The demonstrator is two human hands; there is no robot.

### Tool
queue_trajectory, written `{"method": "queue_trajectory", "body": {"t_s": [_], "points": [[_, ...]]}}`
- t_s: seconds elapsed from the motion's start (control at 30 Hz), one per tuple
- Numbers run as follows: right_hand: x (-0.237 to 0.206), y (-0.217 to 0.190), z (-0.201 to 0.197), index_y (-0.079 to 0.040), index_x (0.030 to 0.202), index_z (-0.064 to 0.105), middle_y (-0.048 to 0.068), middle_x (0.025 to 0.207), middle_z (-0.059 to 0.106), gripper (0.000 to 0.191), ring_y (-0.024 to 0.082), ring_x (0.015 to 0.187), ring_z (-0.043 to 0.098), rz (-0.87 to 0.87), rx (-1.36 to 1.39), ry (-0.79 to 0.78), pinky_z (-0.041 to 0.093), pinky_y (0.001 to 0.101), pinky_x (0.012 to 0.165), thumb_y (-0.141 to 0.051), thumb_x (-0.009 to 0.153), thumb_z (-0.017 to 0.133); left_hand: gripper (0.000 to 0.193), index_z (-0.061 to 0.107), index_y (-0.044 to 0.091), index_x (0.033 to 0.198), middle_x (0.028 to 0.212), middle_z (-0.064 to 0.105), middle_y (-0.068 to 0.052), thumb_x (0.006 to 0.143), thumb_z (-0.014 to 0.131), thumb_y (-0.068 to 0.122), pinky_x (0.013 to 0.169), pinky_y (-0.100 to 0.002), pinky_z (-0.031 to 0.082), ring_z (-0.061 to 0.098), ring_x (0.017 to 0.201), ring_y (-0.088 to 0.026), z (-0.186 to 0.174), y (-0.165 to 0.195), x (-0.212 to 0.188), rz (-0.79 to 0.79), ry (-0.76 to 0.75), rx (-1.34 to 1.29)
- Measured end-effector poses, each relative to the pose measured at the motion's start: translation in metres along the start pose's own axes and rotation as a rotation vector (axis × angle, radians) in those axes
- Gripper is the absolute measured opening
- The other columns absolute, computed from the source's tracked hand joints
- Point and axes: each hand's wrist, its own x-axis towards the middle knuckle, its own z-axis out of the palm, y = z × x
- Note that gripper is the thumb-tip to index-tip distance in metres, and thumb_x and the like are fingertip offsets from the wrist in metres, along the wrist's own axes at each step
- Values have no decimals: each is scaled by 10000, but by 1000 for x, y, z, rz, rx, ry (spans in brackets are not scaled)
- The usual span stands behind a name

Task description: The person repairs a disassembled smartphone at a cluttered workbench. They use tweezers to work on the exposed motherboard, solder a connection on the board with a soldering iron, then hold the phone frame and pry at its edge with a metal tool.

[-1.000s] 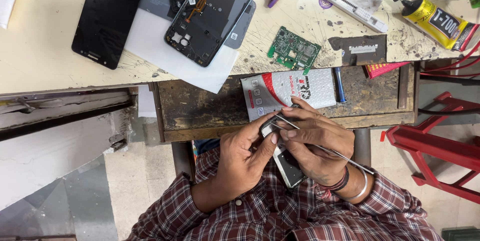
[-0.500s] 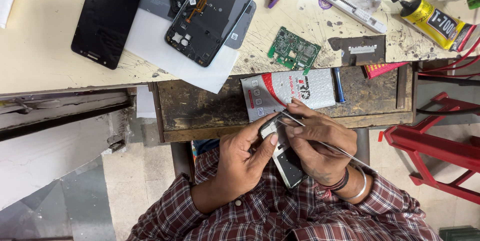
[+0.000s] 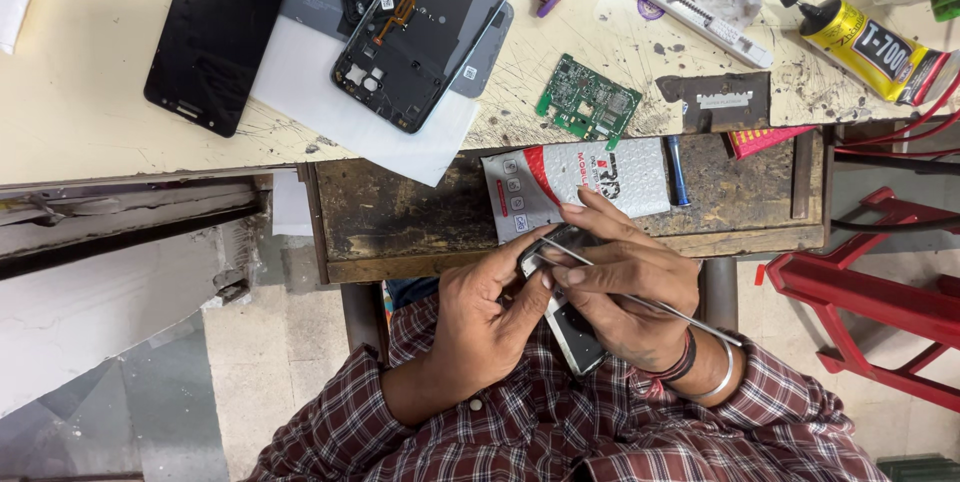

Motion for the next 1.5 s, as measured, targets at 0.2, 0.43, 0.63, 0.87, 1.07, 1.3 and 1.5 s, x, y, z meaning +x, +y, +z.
{"method": "queue_trajectory", "body": {"t_s": [0.2,0.43,0.63,0.87,1.07,1.3,1.5], "points": [[1,1,1,-68,936,703,118,971,779,99,346,1297,660,-25,19,-29,416,617,1251,-64,893,792,412,574,-29,1421,1067,794,-143,1019,641,29,760,-254,625,774,917,-124,0,1,1,-19,-10,-29],[-7,2,6,-43,953,689,157,1016,768,104,345,1311,662,37,23,114,421,600,1251,9,900,762,372,591,-28,1410,1119,793,-137,1053,632,70,767,-239,608,756,921,-101,2,6,3,-6,6,-44],[-6,1,8,-41,944,679,178,1016,763,130,338,1294,674,68,17,176,461,569,1203,37,900,774,365,609,-20,1397,1065,804,-124,1053,645,95,736,-225,599,748,879,-81,3,6,3,-16,26,-36],[-2,0,3,-57,906,679,150,967,775,115,325,1286,666,-26,-21,2,387,600,1267,-24,864,781,405,589,-17,1417,1030,791,-109,1028,632,90,723,-211,592,740,865,-56,1,1,2,-16,10,-25],[-7,2,8,-39,944,664,175,1011,762,141,329,1324,656,74,12,176,413,552,1245,58,893,752,375,613,-27,1395,1017,802,-107,1042,648,93,695,-213,569,713,813,-58,3,4,0,-37,33,-27],[-8,3,5,-31,931,677,190,991,761,152,332,1297,674,51,12,152,450,523,1218,81,879,765,369,610,-42,1391,1051,801,-112,1052,643,101,733,-216,577,722,873,-60,2,8,2,-8,38,-31],[-11,3,6,-22,943,653,204,1018,760,139,347,1318,649,66,41,182,433,524,1213,78,902,740,377,605,-43,1394,1031,800,-113,1049,641,104,727,-210,577,723,863,-58,3,8,0,-24,36,-46]]}}
